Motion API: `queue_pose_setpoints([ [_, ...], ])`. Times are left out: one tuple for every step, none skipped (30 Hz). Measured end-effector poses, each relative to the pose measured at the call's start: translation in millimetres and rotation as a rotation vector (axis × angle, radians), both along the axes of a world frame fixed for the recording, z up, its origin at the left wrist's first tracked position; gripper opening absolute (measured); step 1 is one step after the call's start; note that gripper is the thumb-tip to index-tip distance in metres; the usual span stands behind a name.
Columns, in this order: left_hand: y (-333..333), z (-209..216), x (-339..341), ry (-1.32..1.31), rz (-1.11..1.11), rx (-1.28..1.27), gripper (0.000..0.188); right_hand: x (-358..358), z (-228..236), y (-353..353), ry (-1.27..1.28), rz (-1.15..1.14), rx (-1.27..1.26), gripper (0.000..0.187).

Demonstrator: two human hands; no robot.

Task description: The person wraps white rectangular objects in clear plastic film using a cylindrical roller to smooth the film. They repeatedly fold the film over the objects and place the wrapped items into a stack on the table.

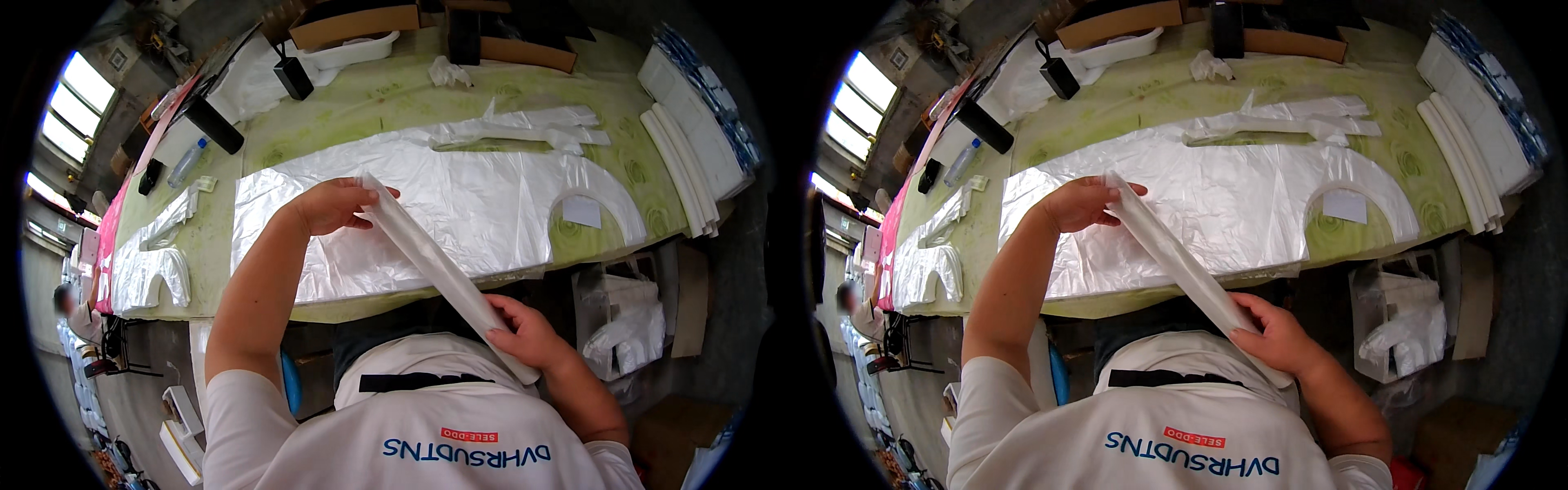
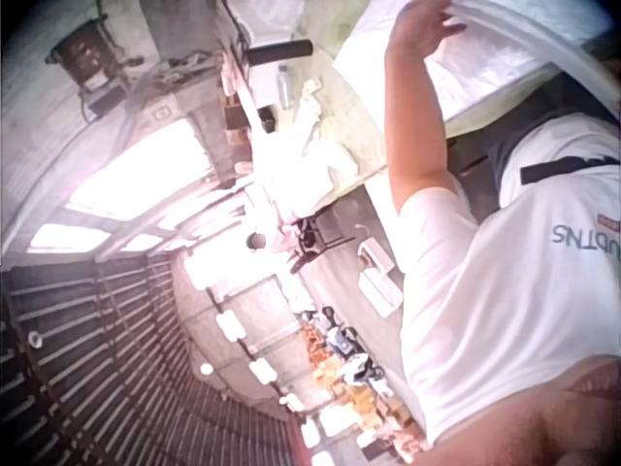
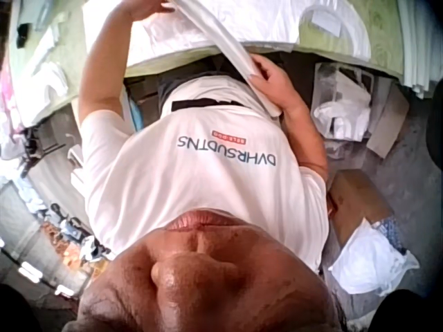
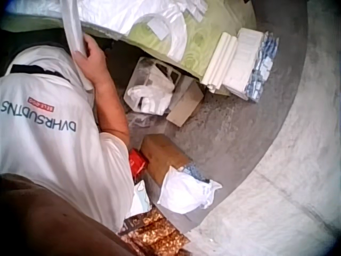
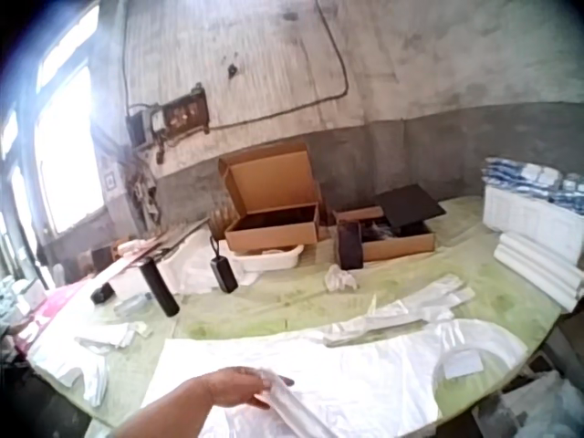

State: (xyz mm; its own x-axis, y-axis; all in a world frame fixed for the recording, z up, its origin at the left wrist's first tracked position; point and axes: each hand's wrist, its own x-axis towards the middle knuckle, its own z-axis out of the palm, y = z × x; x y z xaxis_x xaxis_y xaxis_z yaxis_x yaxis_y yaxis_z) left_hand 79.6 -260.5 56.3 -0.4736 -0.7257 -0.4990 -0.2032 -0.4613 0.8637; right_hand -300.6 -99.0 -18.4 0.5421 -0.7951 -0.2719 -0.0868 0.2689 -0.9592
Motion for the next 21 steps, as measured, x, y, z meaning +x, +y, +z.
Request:
queue_pose_setpoints([
  [1,-3,3,0.047,0.016,-0.011,0.054,-2,-1,1,0.004,0.002,0.013,0.062],
  [-1,-9,9,0.07,0.021,0.044,0.053,-3,-2,2,0.008,0.004,0.027,0.062],
  [-3,-13,13,0.091,0.029,0.099,0.053,-3,-2,2,0.011,0.009,0.039,0.061],
  [-4,-17,17,0.112,0.037,0.153,0.052,-2,-3,1,0.024,0.018,0.023,0.062],
  [-4,-20,19,0.127,0.043,0.151,0.048,-1,-5,0,0.036,0.026,0.008,0.062],
  [-3,-12,13,0.142,0.045,0.147,0.045,0,-5,-1,0.049,0.031,-0.01,0.062],
  [-2,-8,10,0.158,0.047,0.143,0.041,2,-4,-4,0.059,0.029,-0.018,0.062],
  [-6,-13,12,0.116,0.083,0.101,0.041,6,-2,-6,0.068,0.027,-0.025,0.062],
  [-9,-19,14,0.074,0.124,0.057,0.041,10,-1,-9,0.077,0.029,-0.034,0.062],
  [-13,-22,16,0.032,0.164,0.014,0.041,17,1,-11,0.071,0.021,-0.05,0.064],
  [-17,-25,18,-0.079,0.284,0.01,0.031,24,2,-14,0.065,0.013,-0.067,0.065],
  [-20,-21,14,-0.16,0.313,-0.011,0.03,29,4,-16,0.061,-0.001,-0.08,0.066],
  [-23,-16,9,-0.242,0.341,-0.034,0.028,31,8,-17,0.122,0.026,-0.066,0.071],
  [-28,-12,6,-0.324,0.369,-0.056,0.027,31,9,-16,0.158,0.043,-0.038,0.072],
  [-33,-17,10,-0.372,0.39,-0.093,0.029,32,10,-15,0.194,0.065,-0.01,0.073],
  [-38,-21,14,-0.437,0.376,-0.134,0.03,32,12,-13,0.23,0.088,0.018,0.074],
  [-41,-25,18,-0.503,0.362,-0.176,0.031,31,17,-10,0.228,0.097,0.036,0.076],
  [-45,-27,18,-0.565,0.341,-0.215,0.032,25,12,-5,0.238,0.1,0.031,0.075],
  [-48,-29,18,-0.59,0.317,-0.216,0.034,16,3,3,0.248,0.105,0.028,0.074],
  [-50,-30,18,-0.615,0.291,-0.216,0.036,6,-4,11,0.258,0.109,0.026,0.073],
  [-50,-32,19,-0.644,0.268,-0.215,0.039,-5,0,18,0.313,0.133,0.019,0.07],
])
